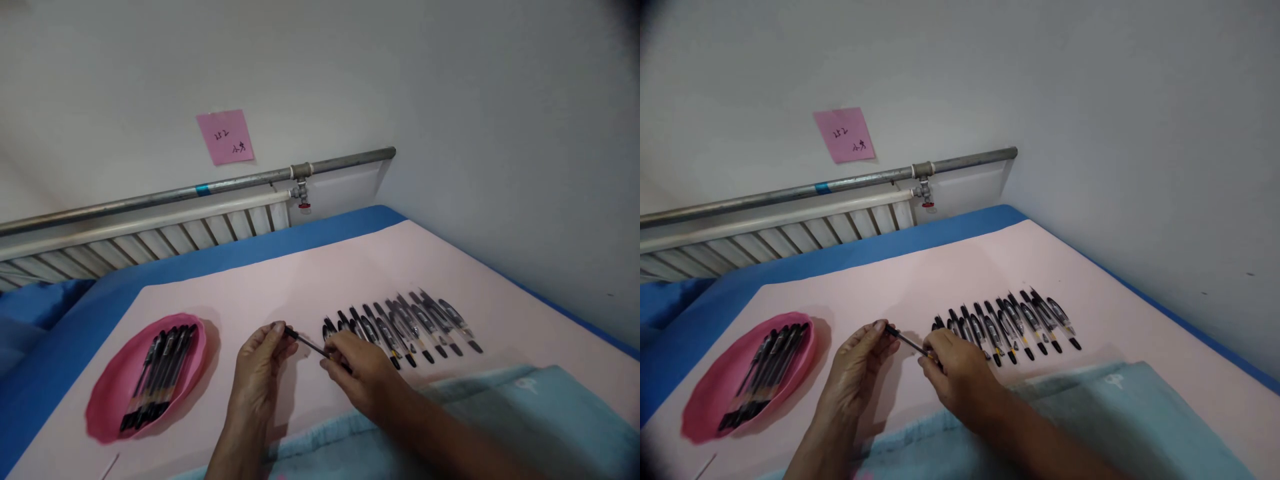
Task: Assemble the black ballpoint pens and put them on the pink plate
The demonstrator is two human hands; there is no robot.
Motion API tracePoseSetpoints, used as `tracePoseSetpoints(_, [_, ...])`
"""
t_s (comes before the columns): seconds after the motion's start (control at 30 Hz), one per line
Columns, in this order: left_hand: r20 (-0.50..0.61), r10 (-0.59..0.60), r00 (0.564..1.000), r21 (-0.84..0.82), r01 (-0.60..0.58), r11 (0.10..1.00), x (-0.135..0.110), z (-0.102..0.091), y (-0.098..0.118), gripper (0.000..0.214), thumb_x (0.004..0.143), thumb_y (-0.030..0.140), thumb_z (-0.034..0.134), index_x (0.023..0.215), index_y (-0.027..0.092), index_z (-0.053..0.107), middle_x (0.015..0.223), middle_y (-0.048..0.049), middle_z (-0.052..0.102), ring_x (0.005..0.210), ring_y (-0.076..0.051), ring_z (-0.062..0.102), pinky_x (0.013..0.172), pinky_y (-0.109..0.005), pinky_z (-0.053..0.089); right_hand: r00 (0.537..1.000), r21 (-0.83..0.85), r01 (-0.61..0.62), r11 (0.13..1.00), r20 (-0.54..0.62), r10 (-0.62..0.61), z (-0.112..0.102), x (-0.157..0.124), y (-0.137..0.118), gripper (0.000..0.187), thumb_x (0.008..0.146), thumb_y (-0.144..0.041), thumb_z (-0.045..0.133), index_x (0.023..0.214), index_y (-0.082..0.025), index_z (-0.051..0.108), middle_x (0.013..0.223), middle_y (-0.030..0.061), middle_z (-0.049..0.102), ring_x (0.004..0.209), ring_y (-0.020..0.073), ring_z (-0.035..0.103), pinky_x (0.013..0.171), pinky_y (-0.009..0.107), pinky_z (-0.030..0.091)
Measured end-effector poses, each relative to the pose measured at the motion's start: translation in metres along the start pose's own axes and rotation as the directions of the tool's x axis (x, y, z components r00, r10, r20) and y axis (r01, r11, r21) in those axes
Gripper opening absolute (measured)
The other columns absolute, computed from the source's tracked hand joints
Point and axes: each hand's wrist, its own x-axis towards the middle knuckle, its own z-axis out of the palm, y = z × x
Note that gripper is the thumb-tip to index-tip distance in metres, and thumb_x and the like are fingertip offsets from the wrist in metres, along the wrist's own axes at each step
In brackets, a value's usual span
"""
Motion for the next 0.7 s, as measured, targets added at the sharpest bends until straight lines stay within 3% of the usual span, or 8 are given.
tracePoseSetpoints(0.07, [0.027,0.01,1.0,0.025,-0.01,1.0,0.002,-0.001,-0.002,0.021,0.056,0.024,0.075,0.067,0.011,0.063,0.066,-0.0027,0.065,0.063,-0.012,0.061,0.063,-0.024,0.05,1.0,0.03,0.0,1.0,0.015,0.0,0.001,-0.001,0.0,0.009,0.084,-0.022,0.046,0.078,-0.018,0.051,0.072,0.001,0.055,0.067,0.0124,0.052,0.059,0.023,0.035])
tracePoseSetpoints(0.23, [0.066,0.049,0.997,0.119,-0.057,0.991,0.001,0.0,-0.008,0.02,0.061,0.028,0.072,0.07,0.012,0.063,0.069,-0.0029,0.064,0.066,-0.012,0.06,0.065,-0.025,0.047,0.997,0.013,0.065,0.998,0.044,-0.066,-0.001,0.0,0.0,0.012,0.083,-0.021,0.046,0.09,-0.017,0.054,0.077,0.0028,0.058,0.069,0.0133,0.052,0.059,0.023,0.036])
tracePoseSetpoints(0.37, [0.142,0.174,0.974,0.372,-0.215,0.903,0.001,0.004,-0.018,0.025,0.07,0.033,0.062,0.087,0.015,0.065,0.087,-0.0064,0.065,0.078,-0.016,0.059,0.072,-0.027,0.044,0.995,-0.041,-0.039,0.998,-0.091,0.035,-0.016,0.007,0.007,0.015,0.085,-0.025,0.044,0.087,-0.018,0.056,0.075,0.0026,0.06,0.067,0.0132,0.054,0.059,0.023,0.037])
tracePoseSetpoints(0.43, [0.21,0.282,0.936,0.552,-0.351,0.757,0.005,0.005,-0.025,0.022,0.071,0.031,0.06,0.089,0.019,0.066,0.09,-0.0061,0.064,0.082,-0.017,0.057,0.075,-0.028,0.042,0.977,-0.026,-0.109,0.994,-0.188,0.103,-0.025,0.01,0.01,0.015,0.084,-0.027,0.045,0.086,-0.018,0.057,0.072,0.0018,0.061,0.065,0.0129,0.054,0.059,0.023,0.038])
tracePoseSetpoints(0.5, [0.352,0.352,0.867,0.676,-0.496,0.545,0.01,0.009,-0.032,0.017,0.073,0.026,0.057,0.086,0.022,0.067,0.088,-0.0053,0.063,0.083,-0.018,0.054,0.077,-0.029,0.04,0.961,0.0,-0.134,0.991,-0.245,0.13,-0.031,0.012,0.012,0.014,0.083,-0.028,0.047,0.086,-0.018,0.057,0.072,0.0016,0.061,0.064,0.0128,0.055,0.058,0.023,0.039])
tracePoseSetpoints(0.6, [0.551,0.285,0.784,0.747,-0.616,0.25,0.013,0.015,-0.041,0.018,0.076,0.023,0.052,0.085,0.025,0.067,0.084,-0.0055,0.06,0.084,-0.02,0.051,0.075,-0.031,0.038,0.956,0.021,-0.132,0.991,-0.262,0.133,-0.032,0.012,0.01,0.014,0.082,-0.028,0.048,0.085,-0.019,0.058,0.072,0.0016,0.062,0.064,0.0128,0.056,0.058,0.023,0.04])
tracePoseSetpoints(0.7, [0.58,0.195,0.791,0.801,-0.597,0.04,0.011,0.02,-0.046,0.014,0.075,0.025,0.052,0.079,0.023,0.065,0.08,-0.0058,0.056,0.082,-0.02,0.05,0.071,-0.03,0.036,0.961,0.029,-0.133,0.991,-0.239,0.136,-0.031,0.011,0.007,0.014,0.081,-0.027,0.048,0.085,-0.019,0.059,0.071,0.0013,0.062,0.064,0.0128,0.056,0.058,0.023,0.04])
